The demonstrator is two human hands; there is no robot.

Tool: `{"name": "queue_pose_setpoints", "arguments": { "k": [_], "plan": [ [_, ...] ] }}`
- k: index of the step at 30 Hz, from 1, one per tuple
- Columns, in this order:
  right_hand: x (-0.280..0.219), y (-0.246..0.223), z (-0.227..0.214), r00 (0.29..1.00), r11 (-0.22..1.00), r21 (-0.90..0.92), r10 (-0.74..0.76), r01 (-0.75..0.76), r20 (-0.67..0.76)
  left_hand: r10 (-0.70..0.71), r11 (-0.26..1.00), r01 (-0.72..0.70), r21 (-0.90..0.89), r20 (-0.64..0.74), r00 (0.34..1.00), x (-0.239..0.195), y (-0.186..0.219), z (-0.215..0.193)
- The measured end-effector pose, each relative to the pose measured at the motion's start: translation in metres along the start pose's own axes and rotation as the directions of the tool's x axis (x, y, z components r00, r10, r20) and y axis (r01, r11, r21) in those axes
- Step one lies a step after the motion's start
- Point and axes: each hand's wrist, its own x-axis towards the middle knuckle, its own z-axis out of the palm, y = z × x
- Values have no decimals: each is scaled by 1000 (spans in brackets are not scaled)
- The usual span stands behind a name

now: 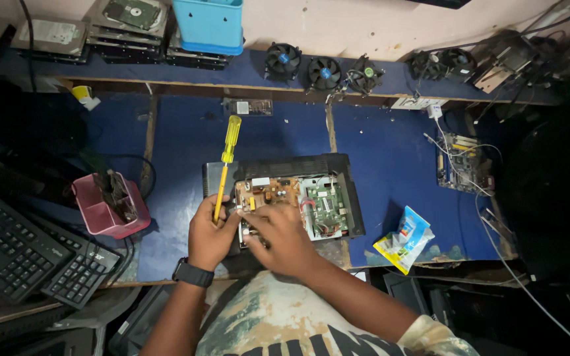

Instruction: The person uses a yellow screwdriver to tighten screws on an open electronic device placed on a blue workbench. The person repeatedly adjusts the screwdriver and repositions their hands while working on the circuit board.

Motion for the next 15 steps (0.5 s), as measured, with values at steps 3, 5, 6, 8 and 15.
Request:
{"name": "queue_pose_setpoints", "arguments": {
  "k": [3, 5, 6, 8, 15],
  "plan": [
    [-5, 17, -11, 969, 975, 121, 201, -184, -142, -47, 999, 47, 22, -8, 999, 0, 0, 0],
    [-6, 42, -37, 936, 949, 165, 297, -268, -187, -50, 998, 50, -26, 2, 999, 0, 0, 1],
    [-5, 55, -50, 937, 951, 173, 289, -257, -197, -53, 997, 54, -50, 10, 999, 0, 0, 1],
    [-3, 77, -72, 961, 960, 149, 253, -236, -114, -46, 998, 47, -43, 9, 999, -1, -1, 2],
    [6, 86, -80, 964, 987, 67, 125, -144, 234, -23, 1000, 23, 9, 30, 999, 0, 4, -2]
  ]
}}
